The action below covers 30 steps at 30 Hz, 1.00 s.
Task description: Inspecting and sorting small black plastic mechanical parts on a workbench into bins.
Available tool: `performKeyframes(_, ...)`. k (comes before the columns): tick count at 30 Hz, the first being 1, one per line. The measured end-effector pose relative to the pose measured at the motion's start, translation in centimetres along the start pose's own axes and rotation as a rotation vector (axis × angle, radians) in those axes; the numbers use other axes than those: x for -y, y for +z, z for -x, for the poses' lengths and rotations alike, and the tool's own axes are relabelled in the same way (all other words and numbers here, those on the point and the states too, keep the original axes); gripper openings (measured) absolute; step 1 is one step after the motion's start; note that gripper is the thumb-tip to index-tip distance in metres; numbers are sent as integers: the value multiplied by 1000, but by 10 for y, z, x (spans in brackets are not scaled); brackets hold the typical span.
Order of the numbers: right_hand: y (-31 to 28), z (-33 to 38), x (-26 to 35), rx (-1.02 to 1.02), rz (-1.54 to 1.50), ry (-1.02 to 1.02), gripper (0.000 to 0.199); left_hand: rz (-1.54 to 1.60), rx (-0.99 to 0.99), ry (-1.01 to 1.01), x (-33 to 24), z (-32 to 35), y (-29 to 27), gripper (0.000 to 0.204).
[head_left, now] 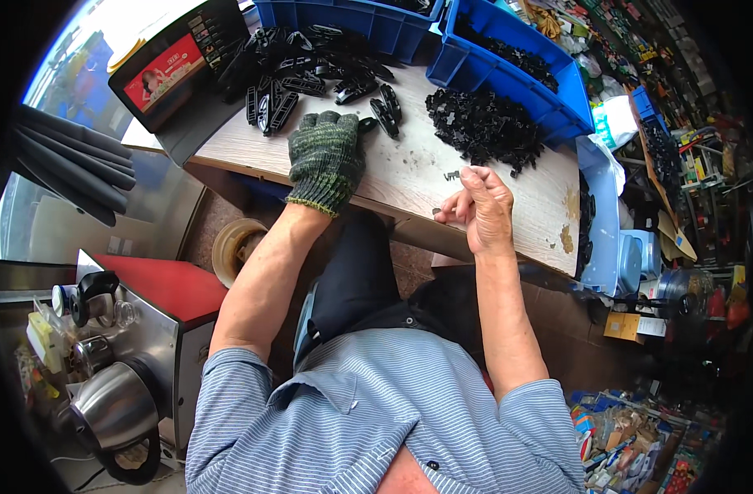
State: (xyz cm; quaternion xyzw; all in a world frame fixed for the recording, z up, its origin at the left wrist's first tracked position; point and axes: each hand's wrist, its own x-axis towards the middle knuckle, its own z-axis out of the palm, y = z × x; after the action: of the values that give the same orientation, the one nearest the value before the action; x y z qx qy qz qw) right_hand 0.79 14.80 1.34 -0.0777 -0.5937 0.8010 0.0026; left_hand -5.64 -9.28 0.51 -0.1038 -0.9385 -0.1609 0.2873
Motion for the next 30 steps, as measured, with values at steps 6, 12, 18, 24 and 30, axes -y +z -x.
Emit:
performKeyframes(6, -1, 0, -2, 20, -32, -19, 18, -69, 185, 130, -2, 0, -18, 21)
performKeyframes(12, 3, 0, -1, -21, -20, -17, 20, 51, 339, 189, -9, 13, -24, 32)
performKeyframes(18, 6, 1, 1, -54, -4, -13, 22, 177, 230, 236, -32, 24, -26, 34)
performKeyframes(24, 6, 0, 0, -76, -5, -11, 24, 135, 26, 185, -27, 34, -7, 26)
performKeyframes(30, 3, 0, -4, -25, -83, -41, 20, 474, 10, 6, -44, 39, -5, 21)
